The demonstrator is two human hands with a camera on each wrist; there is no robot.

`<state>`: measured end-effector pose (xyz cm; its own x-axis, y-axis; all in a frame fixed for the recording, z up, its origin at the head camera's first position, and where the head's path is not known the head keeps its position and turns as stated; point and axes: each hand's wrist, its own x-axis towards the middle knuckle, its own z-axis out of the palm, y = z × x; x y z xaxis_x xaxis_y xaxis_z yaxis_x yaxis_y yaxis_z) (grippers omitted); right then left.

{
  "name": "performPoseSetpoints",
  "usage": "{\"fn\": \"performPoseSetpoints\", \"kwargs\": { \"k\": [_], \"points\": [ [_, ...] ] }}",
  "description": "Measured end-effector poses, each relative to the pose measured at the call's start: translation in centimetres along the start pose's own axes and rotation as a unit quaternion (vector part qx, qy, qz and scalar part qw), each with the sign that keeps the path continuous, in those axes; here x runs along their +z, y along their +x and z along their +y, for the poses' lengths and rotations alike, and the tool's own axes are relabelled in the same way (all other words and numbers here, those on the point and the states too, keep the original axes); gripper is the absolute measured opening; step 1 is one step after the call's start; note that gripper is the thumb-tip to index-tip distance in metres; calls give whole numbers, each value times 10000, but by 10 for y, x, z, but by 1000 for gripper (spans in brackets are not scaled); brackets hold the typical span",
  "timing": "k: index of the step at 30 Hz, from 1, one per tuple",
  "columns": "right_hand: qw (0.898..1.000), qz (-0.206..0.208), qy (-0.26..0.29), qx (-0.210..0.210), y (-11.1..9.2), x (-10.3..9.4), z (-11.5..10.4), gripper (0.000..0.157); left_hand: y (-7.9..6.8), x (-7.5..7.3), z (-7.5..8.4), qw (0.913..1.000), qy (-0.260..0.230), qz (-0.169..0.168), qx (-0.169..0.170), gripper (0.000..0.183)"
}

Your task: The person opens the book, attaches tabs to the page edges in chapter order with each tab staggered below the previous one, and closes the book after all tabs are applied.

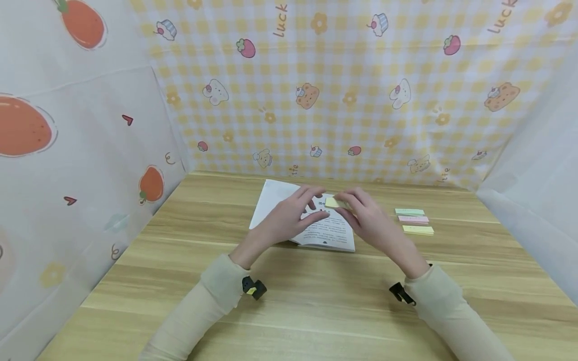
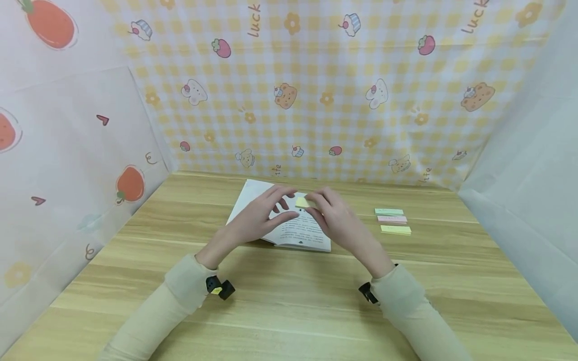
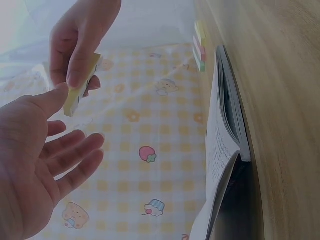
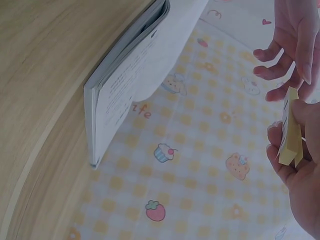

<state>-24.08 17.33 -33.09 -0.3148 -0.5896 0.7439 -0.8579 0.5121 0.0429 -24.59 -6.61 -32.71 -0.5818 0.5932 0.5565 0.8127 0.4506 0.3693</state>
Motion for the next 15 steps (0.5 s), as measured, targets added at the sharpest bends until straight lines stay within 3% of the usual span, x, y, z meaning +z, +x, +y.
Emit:
{"fn": "performPoseSetpoints", "kwargs": {
  "k": [3,8,15],
  "points": [
    [9999,6,122,-62,1,0,-2,24,1,0,2,9999,-17,88,130,48],
    [9995,82,203,-213,3,1,-4,33,1,1,2,9989,31,283,368,37],
    [9991,137,283,-293,3,2,-7,34,1,3,2,9974,35,441,576,24]
  ]
}}
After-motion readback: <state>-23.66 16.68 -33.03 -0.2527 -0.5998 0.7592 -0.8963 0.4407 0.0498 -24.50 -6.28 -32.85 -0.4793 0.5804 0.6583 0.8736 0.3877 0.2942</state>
